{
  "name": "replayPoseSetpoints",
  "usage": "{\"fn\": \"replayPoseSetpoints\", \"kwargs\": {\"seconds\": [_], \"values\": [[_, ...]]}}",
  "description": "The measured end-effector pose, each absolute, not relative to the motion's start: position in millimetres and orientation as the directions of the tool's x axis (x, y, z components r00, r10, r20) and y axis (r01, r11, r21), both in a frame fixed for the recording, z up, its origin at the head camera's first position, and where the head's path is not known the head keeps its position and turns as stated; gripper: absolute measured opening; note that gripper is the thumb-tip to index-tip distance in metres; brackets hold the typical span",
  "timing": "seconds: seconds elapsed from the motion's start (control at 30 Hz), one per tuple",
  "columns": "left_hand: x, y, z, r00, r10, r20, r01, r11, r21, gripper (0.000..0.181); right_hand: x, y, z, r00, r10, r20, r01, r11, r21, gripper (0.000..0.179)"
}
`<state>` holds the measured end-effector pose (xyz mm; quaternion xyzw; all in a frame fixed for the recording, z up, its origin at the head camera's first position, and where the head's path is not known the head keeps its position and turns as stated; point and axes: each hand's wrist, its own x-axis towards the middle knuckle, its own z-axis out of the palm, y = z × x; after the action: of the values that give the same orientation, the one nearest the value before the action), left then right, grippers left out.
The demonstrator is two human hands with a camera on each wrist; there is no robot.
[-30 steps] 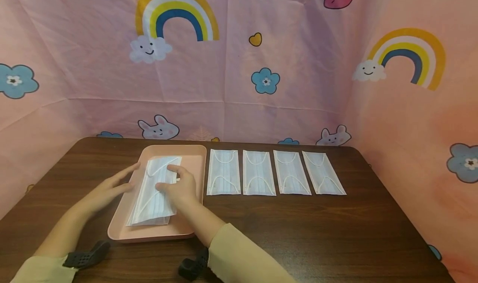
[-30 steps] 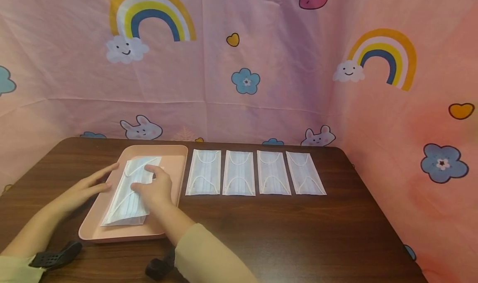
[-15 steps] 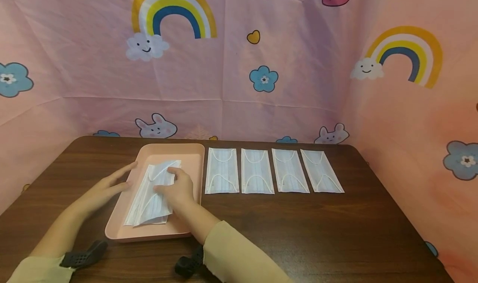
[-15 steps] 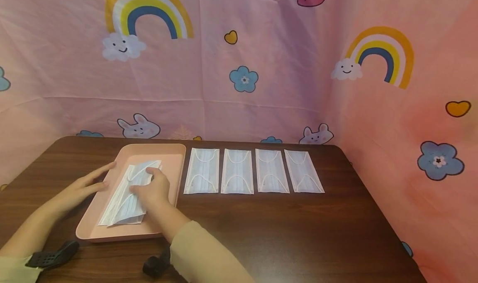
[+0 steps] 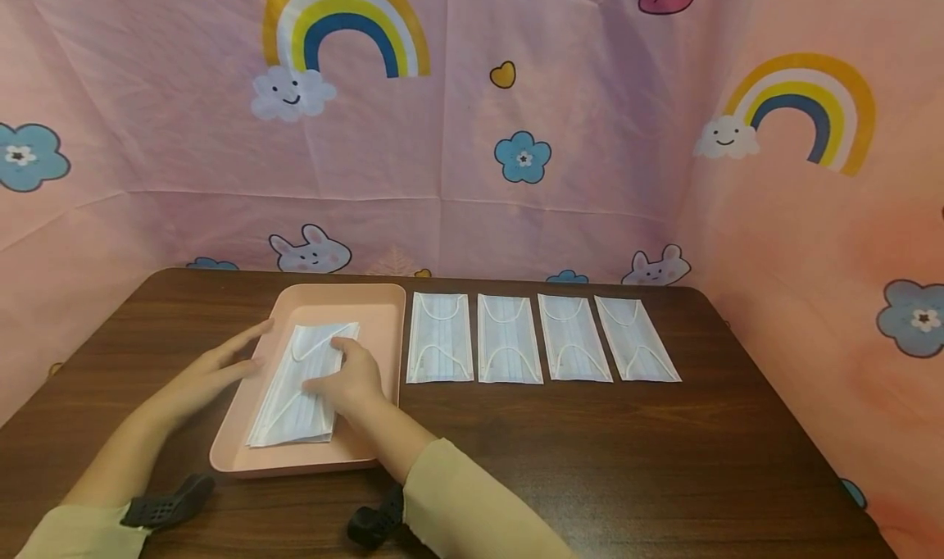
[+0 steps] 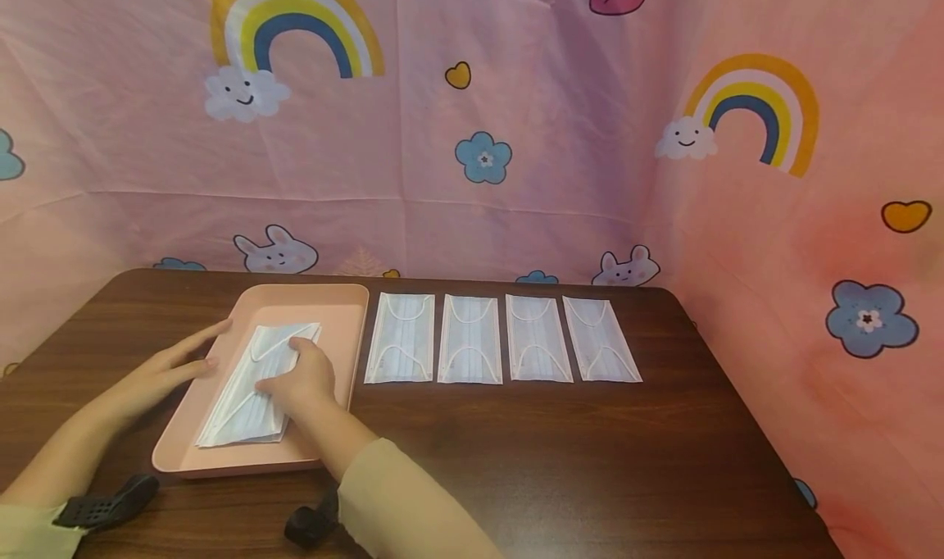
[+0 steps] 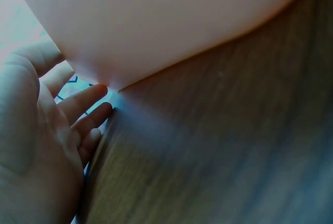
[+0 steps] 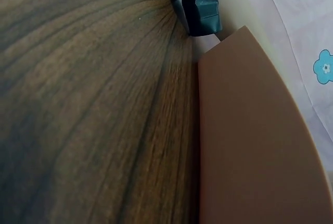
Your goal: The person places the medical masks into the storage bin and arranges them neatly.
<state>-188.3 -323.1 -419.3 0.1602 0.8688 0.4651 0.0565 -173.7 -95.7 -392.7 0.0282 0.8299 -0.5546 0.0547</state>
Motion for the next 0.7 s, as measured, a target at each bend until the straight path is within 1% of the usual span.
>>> {"fn": "replayPoseSetpoints", "kwargs": {"seconds": [0.3, 0.5, 0.7], "values": [[-188.7, -323.1, -422.8, -0.94, 0.332, 0.083, 0.246, 0.487, 0.838, 0.062, -175.4, -92.6, -394.6, -0.994, -0.038, -0.105, 0.067, 0.549, -0.833, 0.063], [-188.8, -323.9, -420.7, -0.942, 0.328, 0.074, 0.239, 0.499, 0.833, 0.063, -176.9, -92.4, -393.9, -0.992, -0.076, -0.098, 0.024, 0.657, -0.753, 0.063], [-188.5, -323.8, -421.4, -0.943, 0.327, 0.058, 0.226, 0.504, 0.834, 0.064, -178.7, -90.9, -394.9, -0.988, -0.113, -0.109, -0.008, 0.732, -0.682, 0.067]]}}
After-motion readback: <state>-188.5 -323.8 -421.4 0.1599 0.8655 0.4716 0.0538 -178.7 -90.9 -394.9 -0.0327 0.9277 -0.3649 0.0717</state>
